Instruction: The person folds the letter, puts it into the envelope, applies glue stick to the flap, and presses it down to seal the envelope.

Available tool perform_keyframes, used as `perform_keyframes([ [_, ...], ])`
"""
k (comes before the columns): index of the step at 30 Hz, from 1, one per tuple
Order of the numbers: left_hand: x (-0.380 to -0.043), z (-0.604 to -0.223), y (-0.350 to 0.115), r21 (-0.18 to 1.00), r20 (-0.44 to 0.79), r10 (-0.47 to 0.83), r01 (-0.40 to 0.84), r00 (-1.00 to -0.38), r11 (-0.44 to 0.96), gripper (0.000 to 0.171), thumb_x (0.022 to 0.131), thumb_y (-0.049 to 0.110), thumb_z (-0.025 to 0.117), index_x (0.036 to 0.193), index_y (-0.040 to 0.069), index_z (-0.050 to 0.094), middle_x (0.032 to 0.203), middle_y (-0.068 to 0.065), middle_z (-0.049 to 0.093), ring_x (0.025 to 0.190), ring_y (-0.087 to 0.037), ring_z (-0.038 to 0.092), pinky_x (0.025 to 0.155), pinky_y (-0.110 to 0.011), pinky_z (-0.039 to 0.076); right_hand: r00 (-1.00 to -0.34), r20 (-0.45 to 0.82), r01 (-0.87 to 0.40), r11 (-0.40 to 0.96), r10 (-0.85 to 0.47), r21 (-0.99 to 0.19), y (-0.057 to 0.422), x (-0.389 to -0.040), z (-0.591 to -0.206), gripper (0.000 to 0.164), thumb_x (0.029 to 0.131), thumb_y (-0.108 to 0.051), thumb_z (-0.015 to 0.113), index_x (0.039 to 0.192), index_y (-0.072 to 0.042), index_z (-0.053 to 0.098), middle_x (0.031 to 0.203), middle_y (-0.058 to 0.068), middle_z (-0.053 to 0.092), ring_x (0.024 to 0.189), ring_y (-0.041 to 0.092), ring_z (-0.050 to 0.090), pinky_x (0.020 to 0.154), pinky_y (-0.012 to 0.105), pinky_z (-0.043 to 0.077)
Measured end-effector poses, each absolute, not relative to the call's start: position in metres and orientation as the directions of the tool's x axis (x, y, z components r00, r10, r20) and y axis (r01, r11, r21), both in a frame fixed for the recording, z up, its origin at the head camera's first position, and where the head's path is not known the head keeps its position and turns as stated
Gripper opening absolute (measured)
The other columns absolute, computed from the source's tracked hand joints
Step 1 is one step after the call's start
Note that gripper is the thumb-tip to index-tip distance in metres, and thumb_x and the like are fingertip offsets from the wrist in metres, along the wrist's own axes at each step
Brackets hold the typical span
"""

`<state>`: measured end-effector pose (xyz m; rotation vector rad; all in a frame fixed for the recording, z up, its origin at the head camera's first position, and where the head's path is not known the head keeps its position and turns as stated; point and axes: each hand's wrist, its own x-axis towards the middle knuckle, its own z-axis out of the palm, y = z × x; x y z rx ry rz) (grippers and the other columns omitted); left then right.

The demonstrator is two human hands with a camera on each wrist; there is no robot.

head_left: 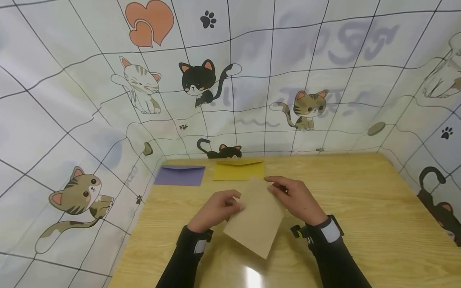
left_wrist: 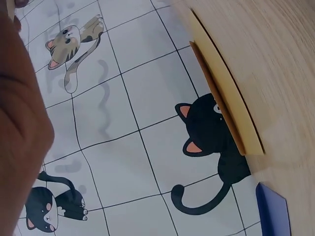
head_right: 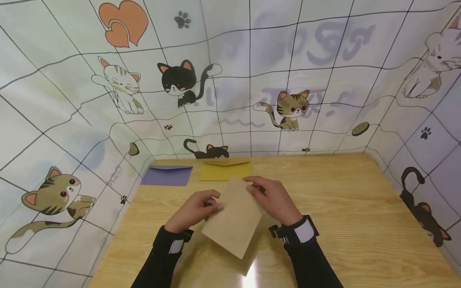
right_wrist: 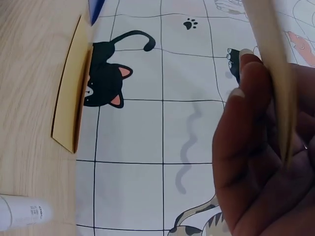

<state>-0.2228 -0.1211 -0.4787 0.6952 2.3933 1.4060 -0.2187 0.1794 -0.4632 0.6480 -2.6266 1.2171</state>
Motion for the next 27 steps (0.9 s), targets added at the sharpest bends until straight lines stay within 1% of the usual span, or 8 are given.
perform_keyframes([
  [1, -0.222, -0.479, -0.122, 0.891, -0.012, 0.533, 0.233, -0.846, 0.389, 0.016, 0.111, 0.022, 0.075, 0.123, 0.010, 0.074, 0.085, -0.002, 0.078, 0.064, -0.007, 0.064, 0.060, -0.028, 0.058, -0.891, 0.336, -0.454, 0.566, -0.305, -0.688, 0.179, -0.218, -0.464, 0.031, 0.114, -0.019, 0.070, 0.145, -0.015, 0.077, 0.108, 0.002, 0.083, 0.083, 0.009, 0.061, 0.072, 0.026, 0.051],
  [3, -0.222, -0.479, -0.123, 0.915, -0.038, 0.539, 0.187, -0.841, 0.357, 0.017, 0.112, 0.020, 0.073, 0.123, 0.007, 0.072, 0.088, -0.004, 0.079, 0.068, -0.009, 0.067, 0.062, -0.028, 0.060, -0.888, 0.348, -0.459, 0.549, -0.300, -0.698, 0.178, -0.218, -0.464, 0.029, 0.113, -0.017, 0.072, 0.141, -0.016, 0.078, 0.103, 0.000, 0.081, 0.081, 0.007, 0.061, 0.071, 0.026, 0.051],
  [8, -0.223, -0.478, -0.127, 0.920, -0.040, 0.550, 0.183, -0.834, 0.346, 0.020, 0.115, 0.024, 0.069, 0.115, 0.006, 0.077, 0.098, -0.008, 0.082, 0.079, -0.011, 0.074, 0.066, -0.032, 0.065, -0.884, 0.361, -0.468, 0.538, -0.298, -0.701, 0.174, -0.218, -0.466, 0.026, 0.112, -0.016, 0.074, 0.136, -0.017, 0.081, 0.104, -0.001, 0.083, 0.083, 0.006, 0.064, 0.073, 0.026, 0.053],
  [13, -0.225, -0.479, -0.130, 0.919, -0.020, 0.513, 0.186, -0.858, 0.348, 0.017, 0.111, 0.021, 0.074, 0.119, 0.007, 0.083, 0.105, -0.011, 0.082, 0.083, -0.012, 0.074, 0.066, -0.035, 0.068, -0.885, 0.365, -0.466, 0.545, -0.290, -0.697, 0.173, -0.220, -0.466, 0.025, 0.112, -0.017, 0.074, 0.136, -0.017, 0.081, 0.104, -0.001, 0.084, 0.084, 0.006, 0.064, 0.073, 0.026, 0.054],
  [17, -0.227, -0.482, -0.131, 0.934, 0.013, 0.399, 0.154, -0.917, 0.323, 0.018, 0.110, 0.018, 0.076, 0.122, 0.006, 0.083, 0.106, -0.008, 0.079, 0.087, -0.010, 0.070, 0.068, -0.030, 0.065, -0.902, 0.339, -0.432, 0.542, -0.268, -0.721, 0.177, -0.221, -0.465, 0.029, 0.114, -0.023, 0.072, 0.141, -0.016, 0.078, 0.104, 0.005, 0.082, 0.080, 0.008, 0.064, 0.069, 0.027, 0.054],
  [22, -0.228, -0.482, -0.131, 0.979, 0.058, 0.171, 0.089, -0.984, 0.185, 0.021, 0.106, 0.014, 0.080, 0.122, 0.001, 0.083, 0.099, 0.000, 0.077, 0.083, -0.011, 0.067, 0.069, -0.025, 0.061, -0.919, 0.317, -0.395, 0.500, -0.237, -0.771, 0.187, -0.222, -0.467, 0.041, 0.116, -0.023, 0.069, 0.156, -0.013, 0.066, 0.108, 0.011, 0.081, 0.081, 0.010, 0.070, 0.070, 0.028, 0.056],
  [24, -0.229, -0.482, -0.131, 0.987, 0.066, 0.113, 0.081, -0.991, 0.137, 0.022, 0.106, 0.014, 0.081, 0.122, 0.000, 0.083, 0.097, 0.003, 0.078, 0.080, -0.011, 0.067, 0.070, -0.025, 0.061, -0.906, 0.338, -0.423, 0.483, -0.256, -0.767, 0.189, -0.222, -0.468, 0.048, 0.114, -0.018, 0.070, 0.161, -0.015, 0.060, 0.119, 0.012, 0.082, 0.086, 0.008, 0.072, 0.074, 0.027, 0.058],
  [27, -0.230, -0.482, -0.129, 0.993, 0.066, 0.071, 0.072, -0.995, 0.091, 0.021, 0.106, 0.013, 0.080, 0.122, -0.001, 0.082, 0.092, 0.007, 0.074, 0.077, -0.011, 0.064, 0.071, -0.025, 0.061, -0.857, 0.394, -0.513, 0.470, -0.333, -0.719, 0.189, -0.222, -0.470, 0.056, 0.111, -0.008, 0.073, 0.163, -0.018, 0.055, 0.127, 0.016, 0.082, 0.088, 0.007, 0.075, 0.076, 0.027, 0.060],
])
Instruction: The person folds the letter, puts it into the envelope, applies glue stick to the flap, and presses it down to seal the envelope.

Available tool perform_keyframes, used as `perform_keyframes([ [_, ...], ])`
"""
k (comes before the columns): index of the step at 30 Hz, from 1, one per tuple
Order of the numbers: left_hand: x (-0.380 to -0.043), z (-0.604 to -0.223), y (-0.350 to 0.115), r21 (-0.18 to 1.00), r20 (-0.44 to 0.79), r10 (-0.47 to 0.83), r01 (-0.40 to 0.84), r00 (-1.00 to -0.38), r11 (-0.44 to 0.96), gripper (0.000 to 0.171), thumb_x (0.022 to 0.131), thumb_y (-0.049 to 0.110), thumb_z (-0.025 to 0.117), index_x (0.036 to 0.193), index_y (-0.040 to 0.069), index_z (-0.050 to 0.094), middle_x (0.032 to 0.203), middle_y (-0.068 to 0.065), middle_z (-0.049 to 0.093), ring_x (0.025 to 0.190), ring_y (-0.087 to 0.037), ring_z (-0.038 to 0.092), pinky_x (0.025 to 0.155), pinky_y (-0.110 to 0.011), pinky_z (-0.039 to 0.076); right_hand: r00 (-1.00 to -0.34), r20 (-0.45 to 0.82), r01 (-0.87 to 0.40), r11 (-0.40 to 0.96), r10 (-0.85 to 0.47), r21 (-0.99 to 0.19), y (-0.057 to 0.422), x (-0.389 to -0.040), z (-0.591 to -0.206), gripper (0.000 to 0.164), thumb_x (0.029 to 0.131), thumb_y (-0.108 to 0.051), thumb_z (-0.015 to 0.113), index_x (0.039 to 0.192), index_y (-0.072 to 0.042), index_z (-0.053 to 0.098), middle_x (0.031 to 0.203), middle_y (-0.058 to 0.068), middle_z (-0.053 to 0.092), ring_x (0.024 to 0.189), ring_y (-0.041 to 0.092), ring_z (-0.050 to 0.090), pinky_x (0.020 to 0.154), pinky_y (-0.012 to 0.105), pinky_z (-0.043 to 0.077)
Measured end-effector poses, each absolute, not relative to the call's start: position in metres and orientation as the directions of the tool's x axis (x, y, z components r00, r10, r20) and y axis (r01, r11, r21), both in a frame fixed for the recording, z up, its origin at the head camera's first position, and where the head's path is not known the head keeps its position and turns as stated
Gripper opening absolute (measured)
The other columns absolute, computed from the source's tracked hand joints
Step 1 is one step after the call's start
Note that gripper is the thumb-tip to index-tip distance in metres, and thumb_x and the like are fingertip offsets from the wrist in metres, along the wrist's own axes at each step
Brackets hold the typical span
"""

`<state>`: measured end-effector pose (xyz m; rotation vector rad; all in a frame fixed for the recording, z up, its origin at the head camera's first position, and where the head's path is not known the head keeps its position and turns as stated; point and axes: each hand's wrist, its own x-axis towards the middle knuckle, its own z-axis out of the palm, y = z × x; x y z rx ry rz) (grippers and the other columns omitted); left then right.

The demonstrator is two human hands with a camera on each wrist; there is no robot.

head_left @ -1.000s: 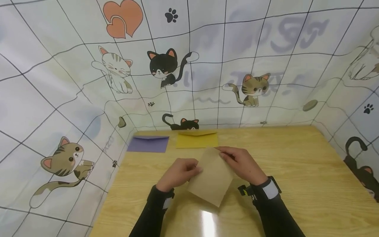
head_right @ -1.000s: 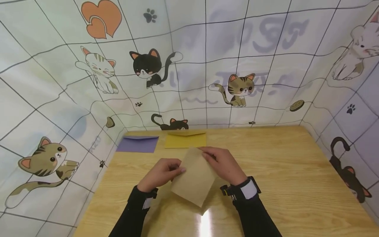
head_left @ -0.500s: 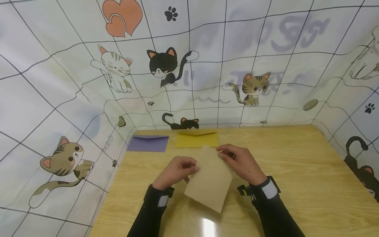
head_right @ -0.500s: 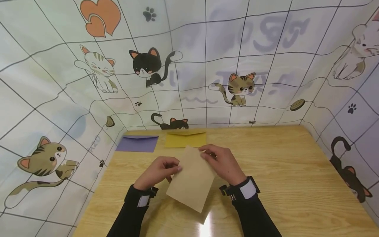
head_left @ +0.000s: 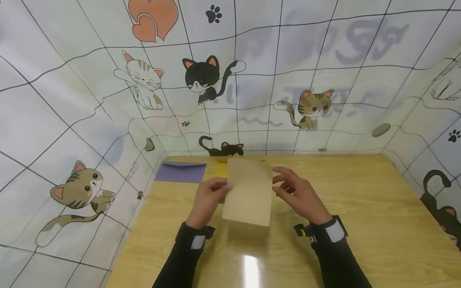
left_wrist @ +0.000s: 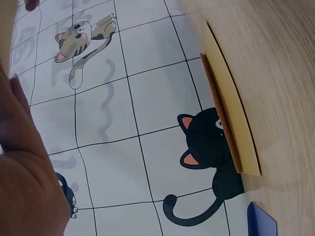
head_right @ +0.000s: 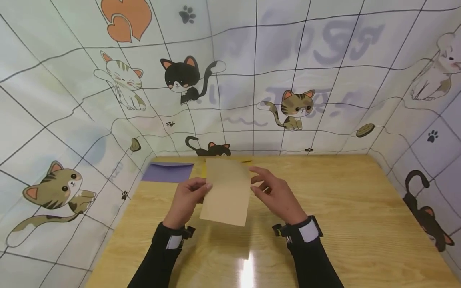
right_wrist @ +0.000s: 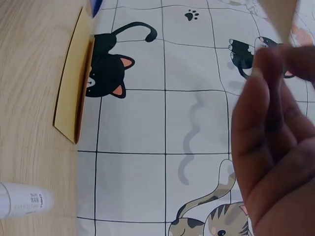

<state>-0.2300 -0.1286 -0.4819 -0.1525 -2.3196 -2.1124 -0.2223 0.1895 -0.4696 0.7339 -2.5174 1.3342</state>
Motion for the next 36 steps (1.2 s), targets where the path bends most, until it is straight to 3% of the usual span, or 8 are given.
perform_keyframes([
  [5, -0.229, -0.480, -0.125, 0.998, 0.049, 0.048, 0.051, -0.998, 0.034, 0.020, 0.107, 0.011, 0.078, 0.122, -0.003, 0.080, 0.090, 0.007, 0.070, 0.075, -0.009, 0.060, 0.070, -0.024, 0.058, -0.774, 0.472, -0.631, 0.446, -0.422, -0.635, 0.187, -0.221, -0.471, 0.073, 0.101, 0.007, 0.078, 0.162, -0.017, 0.046, 0.124, 0.020, 0.082, 0.087, 0.007, 0.077, 0.075, 0.027, 0.061],
  [10, -0.228, -0.478, -0.120, 1.000, 0.000, 0.088, -0.002, -0.996, -0.017, 0.026, 0.107, 0.008, 0.077, 0.130, -0.003, 0.074, 0.095, 0.008, 0.074, 0.076, -0.009, 0.060, 0.071, -0.024, 0.057, -0.775, 0.468, -0.628, 0.441, -0.424, -0.642, 0.182, -0.222, -0.473, 0.056, 0.097, 0.017, 0.068, 0.136, -0.020, 0.082, 0.105, 0.002, 0.082, 0.094, 0.002, 0.070, 0.078, 0.024, 0.059],
  [13, -0.226, -0.476, -0.118, 1.000, -0.008, 0.119, -0.011, -0.993, -0.027, 0.030, 0.106, 0.007, 0.076, 0.135, 0.000, 0.071, 0.097, 0.011, 0.078, 0.077, -0.009, 0.061, 0.072, -0.024, 0.056, -0.804, 0.465, -0.594, 0.458, -0.371, -0.662, 0.179, -0.221, -0.474, 0.051, 0.096, 0.018, 0.063, 0.122, -0.017, 0.089, 0.108, 0.001, 0.085, 0.104, 0.007, 0.073, 0.082, 0.025, 0.060],
  [19, -0.221, -0.472, -0.119, 0.993, 0.087, 0.237, 0.065, -0.968, -0.098, 0.028, 0.112, 0.006, 0.066, 0.136, -0.009, 0.068, 0.114, -0.007, 0.084, 0.092, -0.008, 0.083, 0.089, -0.034, 0.071, -0.852, 0.482, -0.523, 0.337, -0.203, -0.783, 0.170, -0.217, -0.475, 0.015, 0.105, 0.003, 0.075, 0.101, -0.006, 0.087, 0.098, 0.007, 0.085, 0.091, 0.001, 0.076, 0.078, 0.023, 0.063],
  [23, -0.214, -0.470, -0.114, 0.973, 0.213, 0.245, 0.181, -0.946, -0.145, 0.040, 0.114, 0.011, 0.063, 0.147, -0.011, 0.065, 0.141, -0.028, 0.075, 0.114, -0.013, 0.084, 0.099, -0.036, 0.070, -0.904, 0.417, -0.428, 0.212, -0.096, -0.879, 0.162, -0.216, -0.476, 0.023, 0.109, -0.007, 0.074, 0.089, -0.003, 0.083, 0.086, -0.003, 0.084, 0.083, 0.013, 0.079, 0.079, 0.025, 0.064],
  [29, -0.206, -0.468, -0.100, 0.932, 0.361, 0.026, 0.360, -0.932, -0.045, 0.028, 0.103, 0.006, 0.083, 0.126, -0.009, 0.077, 0.116, -0.025, 0.084, 0.093, -0.006, 0.083, 0.090, -0.035, 0.072, -0.931, 0.283, -0.341, 0.270, -0.232, -0.901, 0.166, -0.217, -0.472, 0.030, 0.111, -0.016, 0.073, 0.086, -0.002, 0.080, 0.081, -0.011, 0.070, 0.079, 0.006, 0.067, 0.080, 0.029, 0.061],
  [33, -0.205, -0.466, -0.104, 0.915, 0.398, -0.027, 0.394, -0.917, 0.086, 0.014, 0.099, 0.000, 0.085, 0.112, -0.005, 0.083, 0.100, -0.025, 0.084, 0.078, -0.003, 0.079, 0.079, -0.031, 0.071, -0.928, 0.298, -0.365, 0.397, -0.222, -0.842, 0.171, -0.214, -0.462, 0.020, 0.108, -0.020, 0.079, 0.118, -0.003, 0.078, 0.121, 0.011, 0.076, 0.114, 0.026, 0.073, 0.102, 0.052, 0.063],
  [36, -0.204, -0.463, -0.110, 0.914, 0.348, 0.093, 0.360, -0.933, 0.189, 0.013, 0.099, 0.004, 0.087, 0.112, 0.004, 0.087, 0.095, -0.019, 0.085, 0.075, -0.004, 0.077, 0.074, -0.027, 0.068, -0.912, 0.344, -0.410, 0.469, -0.223, -0.782, 0.167, -0.207, -0.452, 0.052, 0.107, -0.027, 0.081, 0.155, -0.011, 0.066, 0.166, 0.013, 0.064, 0.150, 0.039, 0.062, 0.118, 0.068, 0.054],
])
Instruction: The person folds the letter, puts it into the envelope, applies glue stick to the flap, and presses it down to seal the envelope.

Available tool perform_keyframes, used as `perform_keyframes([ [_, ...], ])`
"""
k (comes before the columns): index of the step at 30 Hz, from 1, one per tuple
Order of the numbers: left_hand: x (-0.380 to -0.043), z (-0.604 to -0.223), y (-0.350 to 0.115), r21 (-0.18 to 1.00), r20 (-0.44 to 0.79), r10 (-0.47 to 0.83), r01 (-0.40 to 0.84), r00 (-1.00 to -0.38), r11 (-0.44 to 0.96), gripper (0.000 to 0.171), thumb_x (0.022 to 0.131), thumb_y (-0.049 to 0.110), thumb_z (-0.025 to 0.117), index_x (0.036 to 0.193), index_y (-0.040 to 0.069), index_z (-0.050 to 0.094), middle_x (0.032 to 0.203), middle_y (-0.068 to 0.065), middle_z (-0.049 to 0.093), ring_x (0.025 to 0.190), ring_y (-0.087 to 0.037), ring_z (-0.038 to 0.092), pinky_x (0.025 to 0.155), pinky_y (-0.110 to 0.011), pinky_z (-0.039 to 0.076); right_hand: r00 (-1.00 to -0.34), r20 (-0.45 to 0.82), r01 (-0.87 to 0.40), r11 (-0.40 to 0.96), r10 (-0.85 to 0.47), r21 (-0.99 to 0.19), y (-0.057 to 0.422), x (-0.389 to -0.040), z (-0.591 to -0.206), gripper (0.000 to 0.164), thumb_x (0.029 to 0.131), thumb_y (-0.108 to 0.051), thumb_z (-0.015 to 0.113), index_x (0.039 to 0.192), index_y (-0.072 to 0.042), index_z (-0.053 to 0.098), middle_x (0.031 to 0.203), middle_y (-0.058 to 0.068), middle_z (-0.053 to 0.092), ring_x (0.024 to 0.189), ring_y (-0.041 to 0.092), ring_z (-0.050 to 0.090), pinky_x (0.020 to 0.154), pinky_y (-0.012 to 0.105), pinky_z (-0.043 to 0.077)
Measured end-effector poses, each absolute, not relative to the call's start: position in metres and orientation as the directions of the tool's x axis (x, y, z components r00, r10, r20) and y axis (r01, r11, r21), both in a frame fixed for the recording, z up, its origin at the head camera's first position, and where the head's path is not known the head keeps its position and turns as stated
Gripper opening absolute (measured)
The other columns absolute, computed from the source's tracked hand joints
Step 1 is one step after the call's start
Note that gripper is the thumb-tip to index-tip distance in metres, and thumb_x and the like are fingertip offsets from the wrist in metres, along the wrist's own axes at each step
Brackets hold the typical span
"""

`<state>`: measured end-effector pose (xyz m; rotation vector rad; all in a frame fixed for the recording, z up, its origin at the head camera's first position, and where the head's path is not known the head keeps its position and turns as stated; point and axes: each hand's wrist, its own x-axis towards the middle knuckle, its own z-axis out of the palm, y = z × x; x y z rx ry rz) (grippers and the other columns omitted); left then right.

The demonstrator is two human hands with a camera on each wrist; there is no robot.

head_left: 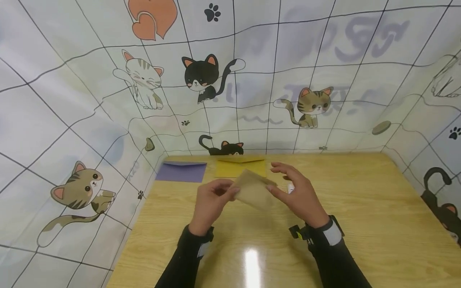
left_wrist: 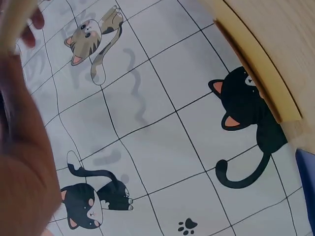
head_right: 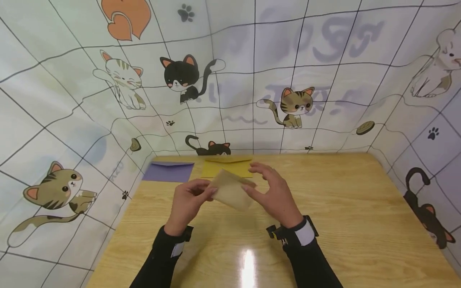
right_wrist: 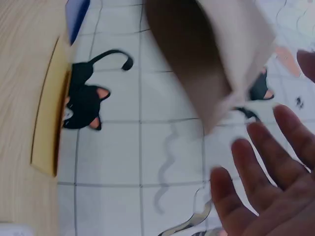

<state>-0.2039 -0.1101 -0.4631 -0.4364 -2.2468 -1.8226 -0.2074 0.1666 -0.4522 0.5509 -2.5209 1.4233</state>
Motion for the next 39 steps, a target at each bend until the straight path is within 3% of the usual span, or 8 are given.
perform_keyframes([
  [2, -0.204, -0.461, -0.112, 0.904, 0.298, 0.216, 0.347, -0.930, 0.250, 0.012, 0.101, 0.010, 0.086, 0.113, 0.009, 0.088, 0.095, -0.013, 0.086, 0.076, -0.007, 0.078, 0.074, -0.027, 0.067, -0.890, 0.360, -0.456, 0.500, -0.281, -0.736, 0.162, -0.204, -0.447, 0.054, 0.107, -0.030, 0.082, 0.156, -0.014, 0.067, 0.159, 0.010, 0.070, 0.143, 0.037, 0.069, 0.112, 0.065, 0.059],
  [5, -0.204, -0.460, -0.111, 0.886, 0.251, 0.334, 0.354, -0.909, 0.299, 0.012, 0.103, 0.018, 0.086, 0.115, 0.014, 0.089, 0.099, -0.007, 0.087, 0.078, -0.009, 0.079, 0.075, -0.028, 0.067, -0.863, 0.364, -0.501, 0.516, -0.349, -0.694, 0.153, -0.201, -0.444, 0.044, 0.106, -0.028, 0.083, 0.147, -0.015, 0.075, 0.127, 0.006, 0.084, 0.111, 0.024, 0.081, 0.093, 0.046, 0.067],
  [9, -0.202, -0.458, -0.108, 0.887, 0.254, 0.313, 0.350, -0.915, 0.303, 0.020, 0.102, 0.020, 0.088, 0.121, 0.014, 0.088, 0.104, -0.007, 0.088, 0.084, -0.009, 0.081, 0.078, -0.027, 0.065, -0.872, 0.372, -0.487, 0.489, -0.318, -0.724, 0.148, -0.200, -0.445, 0.022, 0.103, -0.017, 0.085, 0.125, -0.013, 0.084, 0.094, -0.003, 0.082, 0.084, 0.006, 0.077, 0.075, 0.027, 0.063],
  [14, -0.200, -0.456, -0.109, 0.941, 0.215, 0.240, 0.267, -0.947, 0.208, 0.028, 0.101, 0.013, 0.087, 0.129, 0.009, 0.085, 0.115, -0.017, 0.087, 0.093, -0.006, 0.082, 0.087, -0.025, 0.066, -0.900, 0.346, -0.429, 0.408, -0.263, -0.806, 0.151, -0.197, -0.444, 0.019, 0.105, -0.013, 0.082, 0.123, -0.010, 0.083, 0.100, 0.004, 0.086, 0.088, 0.008, 0.081, 0.076, 0.027, 0.064],
  [20, -0.202, -0.457, -0.111, 0.961, 0.211, 0.237, 0.245, -0.948, 0.126, 0.017, 0.105, 0.011, 0.082, 0.117, 0.000, 0.086, 0.111, -0.025, 0.085, 0.091, -0.007, 0.081, 0.089, -0.032, 0.071, -0.927, 0.276, -0.354, 0.347, -0.254, -0.869, 0.156, -0.197, -0.443, 0.022, 0.107, -0.014, 0.080, 0.128, -0.008, 0.082, 0.109, 0.010, 0.086, 0.095, 0.011, 0.083, 0.082, 0.027, 0.065],
  [39, -0.196, -0.453, -0.108, 0.946, 0.232, 0.203, 0.269, -0.951, 0.182, 0.009, 0.102, 0.004, 0.082, 0.106, -0.001, 0.088, 0.101, -0.024, 0.086, 0.086, -0.005, 0.080, 0.085, -0.029, 0.071, -0.935, 0.235, -0.314, 0.308, -0.267, -0.898, 0.160, -0.197, -0.446, 0.013, 0.106, -0.016, 0.081, 0.116, -0.011, 0.086, 0.109, 0.008, 0.088, 0.096, 0.008, 0.083, 0.086, 0.027, 0.065],
])
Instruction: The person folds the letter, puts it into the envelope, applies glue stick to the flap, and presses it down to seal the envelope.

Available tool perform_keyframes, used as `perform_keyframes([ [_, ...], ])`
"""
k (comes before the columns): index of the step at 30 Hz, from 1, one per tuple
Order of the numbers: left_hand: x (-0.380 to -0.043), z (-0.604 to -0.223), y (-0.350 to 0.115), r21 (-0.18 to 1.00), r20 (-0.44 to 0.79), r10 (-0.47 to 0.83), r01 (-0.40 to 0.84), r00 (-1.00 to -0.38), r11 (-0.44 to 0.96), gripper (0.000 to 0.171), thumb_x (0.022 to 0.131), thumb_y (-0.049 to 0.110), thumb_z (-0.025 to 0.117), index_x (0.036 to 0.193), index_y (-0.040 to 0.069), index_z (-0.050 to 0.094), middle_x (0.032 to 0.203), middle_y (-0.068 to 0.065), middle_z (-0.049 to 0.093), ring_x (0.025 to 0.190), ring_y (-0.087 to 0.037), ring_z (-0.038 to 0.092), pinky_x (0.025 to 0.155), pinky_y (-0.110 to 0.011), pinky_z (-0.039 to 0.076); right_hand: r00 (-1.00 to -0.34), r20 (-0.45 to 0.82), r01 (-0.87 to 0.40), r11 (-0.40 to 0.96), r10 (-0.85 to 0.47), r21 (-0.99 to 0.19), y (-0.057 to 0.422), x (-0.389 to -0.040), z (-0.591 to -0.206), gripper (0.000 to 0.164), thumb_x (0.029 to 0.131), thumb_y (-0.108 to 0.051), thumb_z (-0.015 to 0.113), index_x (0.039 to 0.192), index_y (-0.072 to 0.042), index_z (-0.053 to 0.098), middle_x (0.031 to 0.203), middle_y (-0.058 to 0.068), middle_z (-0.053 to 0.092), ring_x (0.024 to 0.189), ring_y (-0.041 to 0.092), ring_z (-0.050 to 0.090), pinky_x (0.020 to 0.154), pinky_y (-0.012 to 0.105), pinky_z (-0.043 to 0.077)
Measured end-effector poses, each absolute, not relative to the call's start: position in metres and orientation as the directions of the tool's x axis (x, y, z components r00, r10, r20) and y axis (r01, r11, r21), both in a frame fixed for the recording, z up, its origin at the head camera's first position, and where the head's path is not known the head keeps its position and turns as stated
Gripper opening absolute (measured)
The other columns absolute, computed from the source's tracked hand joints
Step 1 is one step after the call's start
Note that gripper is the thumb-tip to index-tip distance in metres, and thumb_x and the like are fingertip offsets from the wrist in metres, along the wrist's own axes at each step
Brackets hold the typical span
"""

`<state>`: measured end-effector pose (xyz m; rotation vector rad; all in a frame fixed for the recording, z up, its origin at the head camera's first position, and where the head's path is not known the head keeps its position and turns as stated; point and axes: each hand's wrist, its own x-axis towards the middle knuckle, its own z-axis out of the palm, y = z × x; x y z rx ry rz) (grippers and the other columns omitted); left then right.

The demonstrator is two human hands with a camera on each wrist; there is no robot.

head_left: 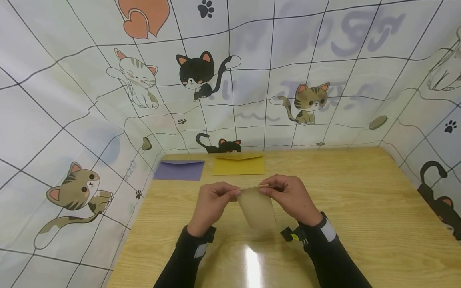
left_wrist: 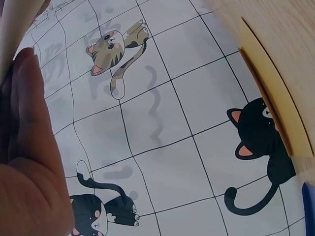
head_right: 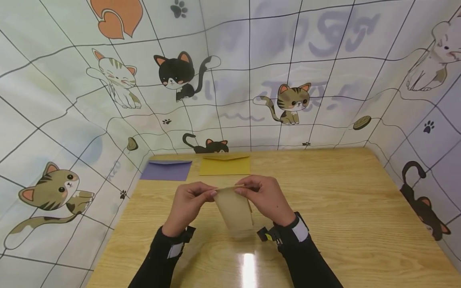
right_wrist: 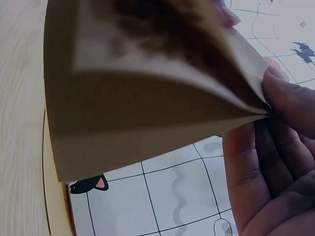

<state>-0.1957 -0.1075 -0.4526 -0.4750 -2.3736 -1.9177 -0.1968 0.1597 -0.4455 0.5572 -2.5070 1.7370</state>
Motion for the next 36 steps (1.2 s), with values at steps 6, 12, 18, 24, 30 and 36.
perform_keyframes([
  [6, -0.196, -0.453, -0.107, 0.947, 0.230, 0.178, 0.262, -0.957, 0.183, 0.007, 0.100, 0.006, 0.086, 0.104, 0.001, 0.089, 0.099, -0.022, 0.086, 0.084, -0.006, 0.080, 0.083, -0.029, 0.070, -0.937, 0.223, -0.306, 0.322, -0.271, -0.896, 0.161, -0.197, -0.446, 0.013, 0.106, -0.018, 0.081, 0.117, -0.012, 0.086, 0.108, 0.006, 0.088, 0.097, 0.007, 0.082, 0.086, 0.027, 0.064],
  [12, -0.196, -0.454, -0.107, 0.941, 0.252, 0.182, 0.284, -0.951, 0.182, 0.008, 0.100, 0.008, 0.086, 0.104, 0.002, 0.089, 0.097, -0.021, 0.087, 0.084, -0.007, 0.081, 0.083, -0.028, 0.070, -0.930, 0.225, -0.313, 0.306, -0.290, -0.899, 0.163, -0.199, -0.446, 0.012, 0.106, -0.016, 0.081, 0.115, -0.012, 0.087, 0.108, 0.006, 0.088, 0.097, 0.006, 0.082, 0.085, 0.027, 0.064],
  [18, -0.194, -0.451, -0.108, 0.916, 0.299, 0.191, 0.338, -0.935, 0.217, 0.005, 0.099, 0.008, 0.087, 0.101, 0.004, 0.090, 0.094, -0.018, 0.087, 0.082, -0.005, 0.079, 0.080, -0.026, 0.068, -0.912, 0.238, -0.345, 0.311, -0.334, -0.886, 0.167, -0.200, -0.445, 0.011, 0.108, -0.016, 0.079, 0.113, -0.012, 0.088, 0.107, 0.007, 0.087, 0.092, 0.005, 0.080, 0.082, 0.029, 0.066],
  [24, -0.195, -0.452, -0.109, 0.913, 0.293, 0.189, 0.333, -0.937, 0.234, 0.005, 0.099, 0.010, 0.088, 0.100, 0.005, 0.090, 0.094, -0.017, 0.087, 0.081, -0.004, 0.078, 0.079, -0.026, 0.067, -0.900, 0.262, -0.379, 0.332, -0.348, -0.864, 0.171, -0.201, -0.446, 0.015, 0.110, -0.016, 0.076, 0.116, -0.011, 0.088, 0.107, 0.006, 0.087, 0.090, 0.005, 0.079, 0.083, 0.029, 0.067],
  [30, -0.196, -0.453, -0.108, 0.927, 0.278, 0.204, 0.318, -0.939, 0.199, 0.006, 0.099, 0.007, 0.087, 0.102, 0.002, 0.090, 0.097, -0.020, 0.087, 0.082, -0.005, 0.081, 0.081, -0.030, 0.071, -0.892, 0.293, -0.415, 0.366, -0.346, -0.833, 0.173, -0.200, -0.446, 0.015, 0.110, -0.013, 0.075, 0.115, -0.012, 0.089, 0.098, 0.001, 0.086, 0.087, 0.005, 0.076, 0.078, 0.027, 0.064],
  [36, -0.197, -0.456, -0.105, 0.938, 0.282, 0.198, 0.313, -0.939, 0.146, 0.010, 0.102, 0.005, 0.083, 0.107, -0.002, 0.088, 0.103, -0.025, 0.086, 0.086, -0.004, 0.082, 0.084, -0.032, 0.072, -0.857, 0.400, -0.502, 0.349, -0.326, -0.791, 0.170, -0.199, -0.448, 0.015, 0.110, -0.008, 0.074, 0.111, -0.011, 0.089, 0.089, -0.001, 0.083, 0.082, 0.004, 0.075, 0.074, 0.028, 0.065],
])
